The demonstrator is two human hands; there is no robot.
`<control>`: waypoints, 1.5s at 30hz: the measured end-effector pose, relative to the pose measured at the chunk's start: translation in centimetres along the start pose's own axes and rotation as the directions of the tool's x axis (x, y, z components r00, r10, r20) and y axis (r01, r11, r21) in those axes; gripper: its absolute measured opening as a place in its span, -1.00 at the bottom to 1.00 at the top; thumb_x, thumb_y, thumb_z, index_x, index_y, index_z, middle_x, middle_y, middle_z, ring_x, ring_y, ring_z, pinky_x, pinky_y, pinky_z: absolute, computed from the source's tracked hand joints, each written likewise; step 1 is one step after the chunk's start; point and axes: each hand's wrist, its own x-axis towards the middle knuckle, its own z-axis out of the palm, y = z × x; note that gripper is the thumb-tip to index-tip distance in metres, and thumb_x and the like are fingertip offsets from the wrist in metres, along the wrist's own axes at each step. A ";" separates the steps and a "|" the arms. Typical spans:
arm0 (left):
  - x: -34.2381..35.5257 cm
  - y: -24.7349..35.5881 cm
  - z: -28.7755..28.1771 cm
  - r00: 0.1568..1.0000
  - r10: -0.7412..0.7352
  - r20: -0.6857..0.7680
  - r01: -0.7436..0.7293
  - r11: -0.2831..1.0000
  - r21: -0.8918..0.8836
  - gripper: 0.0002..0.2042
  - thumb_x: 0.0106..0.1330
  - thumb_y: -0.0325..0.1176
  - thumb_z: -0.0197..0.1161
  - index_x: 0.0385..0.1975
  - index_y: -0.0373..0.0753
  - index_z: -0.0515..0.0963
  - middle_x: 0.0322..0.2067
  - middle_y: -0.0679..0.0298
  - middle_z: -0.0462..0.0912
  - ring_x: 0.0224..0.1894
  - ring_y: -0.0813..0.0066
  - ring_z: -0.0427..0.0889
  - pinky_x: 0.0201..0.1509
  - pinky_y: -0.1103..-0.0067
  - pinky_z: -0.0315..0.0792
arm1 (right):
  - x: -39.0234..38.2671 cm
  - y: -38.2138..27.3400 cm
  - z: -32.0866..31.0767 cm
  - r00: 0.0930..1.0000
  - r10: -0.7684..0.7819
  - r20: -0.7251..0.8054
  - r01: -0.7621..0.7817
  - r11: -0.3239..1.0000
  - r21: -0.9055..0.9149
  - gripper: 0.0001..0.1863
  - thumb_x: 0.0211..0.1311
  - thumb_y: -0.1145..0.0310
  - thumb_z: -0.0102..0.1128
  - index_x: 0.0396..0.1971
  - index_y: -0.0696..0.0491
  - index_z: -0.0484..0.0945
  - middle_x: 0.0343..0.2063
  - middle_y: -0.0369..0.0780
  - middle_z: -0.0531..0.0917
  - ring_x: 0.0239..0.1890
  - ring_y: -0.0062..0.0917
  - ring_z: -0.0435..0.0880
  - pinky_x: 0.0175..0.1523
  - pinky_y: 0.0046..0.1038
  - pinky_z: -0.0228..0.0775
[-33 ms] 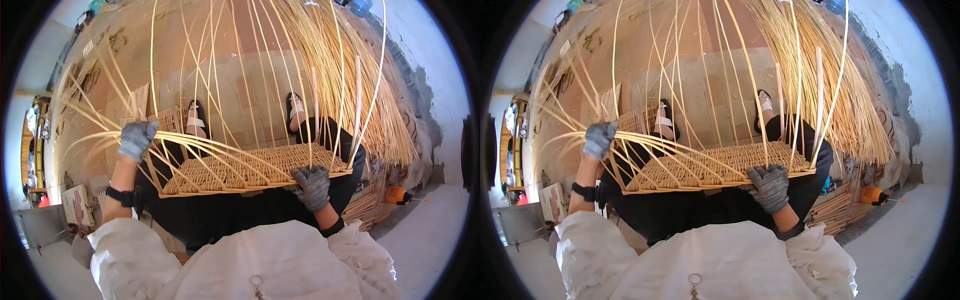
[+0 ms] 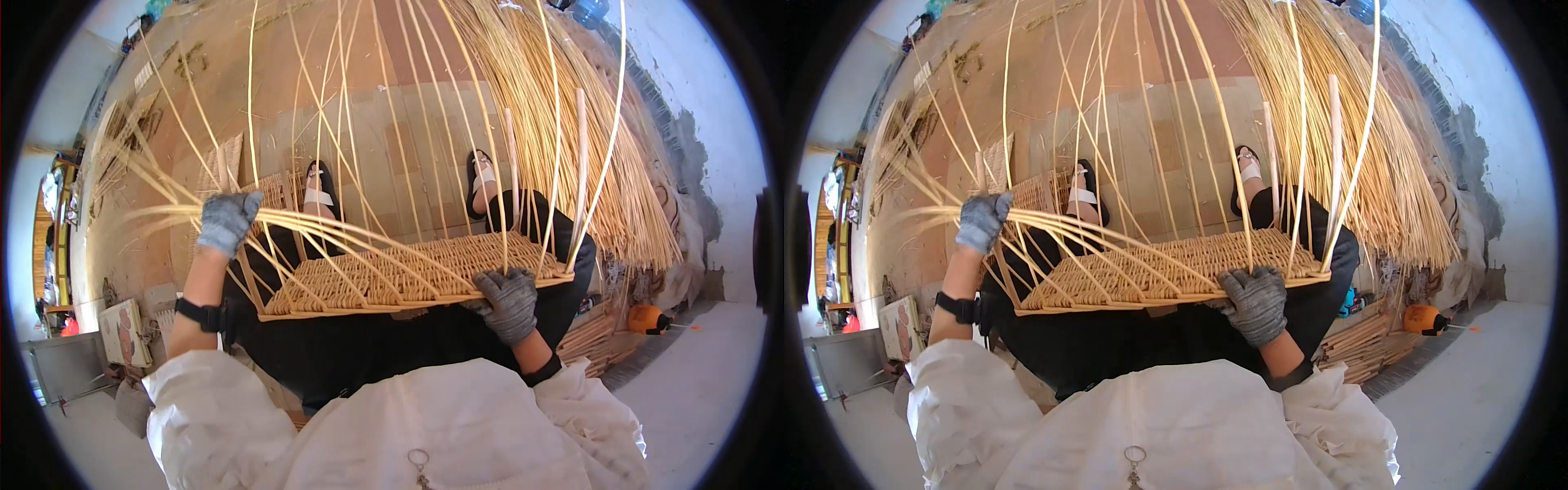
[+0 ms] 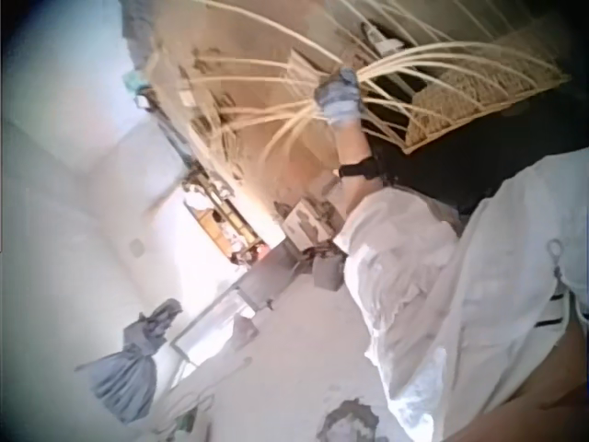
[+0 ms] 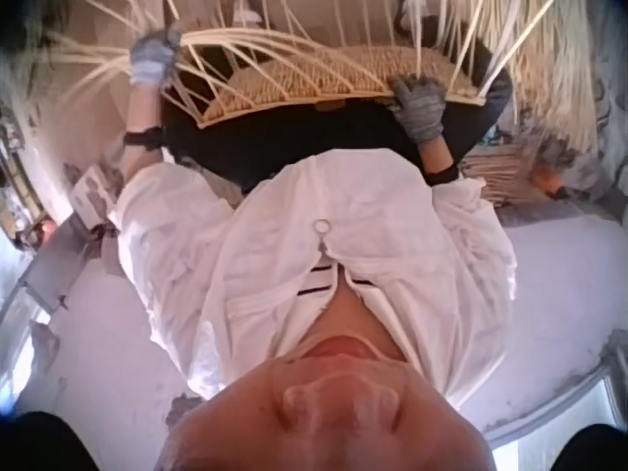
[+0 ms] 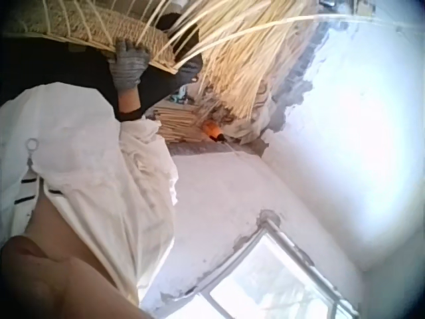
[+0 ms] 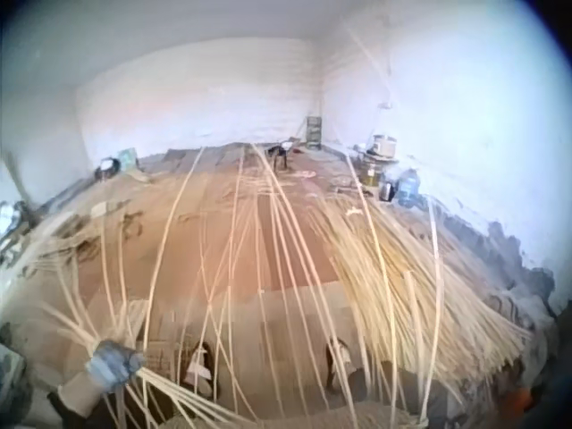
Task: The person weaves a large rectangular basket structure by interlacing vertical and horizontal reeds by hand and using a wooden block to press the weave into place.
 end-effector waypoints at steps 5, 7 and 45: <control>5.5 3.3 -3.7 0.986 0.127 -0.108 -0.122 0.991 0.046 -0.56 0.23 0.03 -0.16 -0.49 -0.18 0.54 -0.51 0.11 0.55 -0.33 0.19 0.51 -0.13 0.29 0.31 | 1.6 0.1 -1.1 0.998 0.019 0.067 -0.017 0.999 -0.028 -0.58 -0.33 0.10 0.28 -0.37 -0.03 0.52 -0.42 -0.30 0.58 -0.38 -0.34 0.50 -0.18 -0.27 0.25; 7.3 7.3 -5.1 0.977 0.203 -0.061 -0.201 0.979 0.035 -0.69 0.20 -0.09 -0.03 -0.43 -0.17 0.56 -0.44 0.18 0.58 -0.27 0.22 0.49 -0.09 0.39 0.28 | 2.4 0.7 -1.7 0.985 0.020 0.174 -0.015 0.999 -0.031 -0.62 -0.28 0.12 0.28 -0.40 -0.01 0.52 -0.37 -0.27 0.57 -0.33 -0.33 0.51 -0.16 -0.30 0.27; 2.1 25.8 -1.2 0.508 0.793 -0.336 -0.861 0.467 -0.202 -0.77 0.00 -0.17 0.13 -0.40 -0.15 0.51 -0.32 0.27 0.51 -0.29 0.30 0.49 -0.20 0.43 0.37 | 6.7 1.4 -4.2 0.923 -0.110 0.368 0.161 0.981 -0.111 -0.31 -0.29 -0.14 0.23 -0.18 0.07 0.47 -0.21 0.02 0.46 -0.23 -0.12 0.49 -0.10 -0.29 0.33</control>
